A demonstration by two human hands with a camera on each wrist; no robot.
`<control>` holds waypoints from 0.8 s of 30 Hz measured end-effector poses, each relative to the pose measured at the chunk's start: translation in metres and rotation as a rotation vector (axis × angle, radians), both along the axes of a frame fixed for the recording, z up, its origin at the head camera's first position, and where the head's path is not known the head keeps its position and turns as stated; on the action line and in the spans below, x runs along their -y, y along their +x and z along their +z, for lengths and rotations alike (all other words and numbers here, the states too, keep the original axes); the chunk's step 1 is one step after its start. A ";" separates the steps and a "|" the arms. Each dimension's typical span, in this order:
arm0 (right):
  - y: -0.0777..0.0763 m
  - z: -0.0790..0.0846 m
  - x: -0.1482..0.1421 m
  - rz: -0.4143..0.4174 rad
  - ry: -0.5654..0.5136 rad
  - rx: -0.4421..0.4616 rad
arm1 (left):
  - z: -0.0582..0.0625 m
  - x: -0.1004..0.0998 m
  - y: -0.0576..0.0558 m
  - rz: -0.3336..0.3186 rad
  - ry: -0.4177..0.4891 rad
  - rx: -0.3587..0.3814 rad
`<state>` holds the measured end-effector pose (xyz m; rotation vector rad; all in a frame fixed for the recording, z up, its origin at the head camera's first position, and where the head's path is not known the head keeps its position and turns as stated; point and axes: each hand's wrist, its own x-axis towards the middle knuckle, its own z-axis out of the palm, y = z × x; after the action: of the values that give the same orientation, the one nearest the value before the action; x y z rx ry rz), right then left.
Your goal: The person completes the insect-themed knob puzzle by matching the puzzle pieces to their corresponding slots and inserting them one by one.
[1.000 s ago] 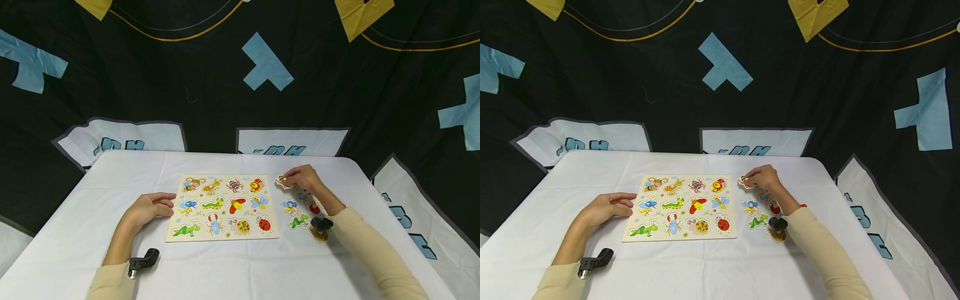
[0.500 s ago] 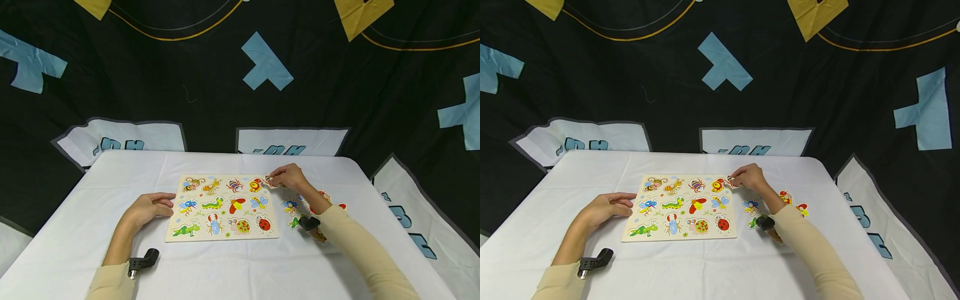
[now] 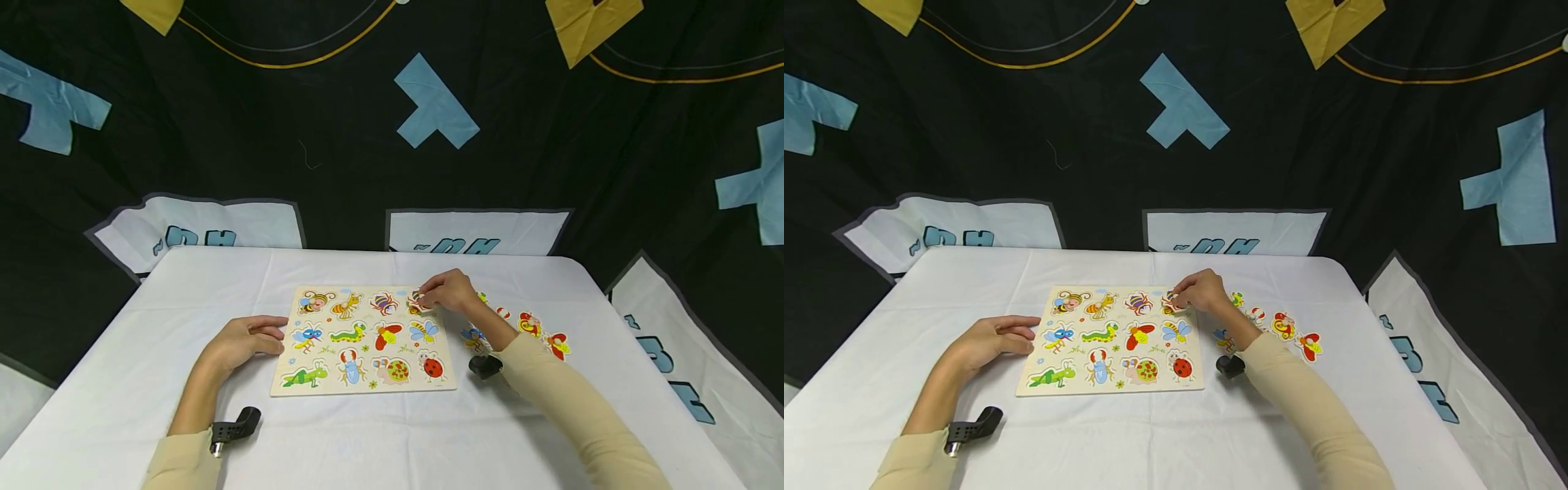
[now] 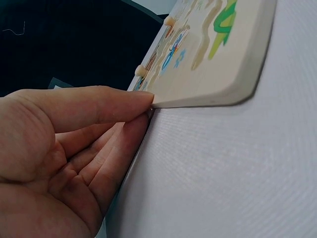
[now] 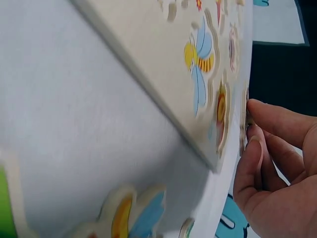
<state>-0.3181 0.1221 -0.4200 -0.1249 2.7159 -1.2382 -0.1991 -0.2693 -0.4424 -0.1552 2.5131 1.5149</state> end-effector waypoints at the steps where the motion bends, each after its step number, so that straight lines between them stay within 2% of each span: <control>1: 0.000 0.000 0.003 -0.003 0.000 0.004 | 0.000 0.000 0.000 0.001 0.000 0.001; 9: 0.002 -0.003 0.022 -0.021 0.009 0.007 | 0.000 0.000 0.001 0.008 -0.008 0.007; 18: 0.004 -0.006 0.039 0.023 0.017 -0.005 | 0.001 0.001 0.001 -0.006 0.008 -0.004; 24: 0.005 -0.009 0.047 0.037 -0.014 -0.014 | 0.002 -0.001 0.001 -0.002 0.004 0.001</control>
<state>-0.3131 0.0747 -0.4289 -0.1847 2.7043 -1.2506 -0.1981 -0.2682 -0.4408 -0.1523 2.5092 1.5181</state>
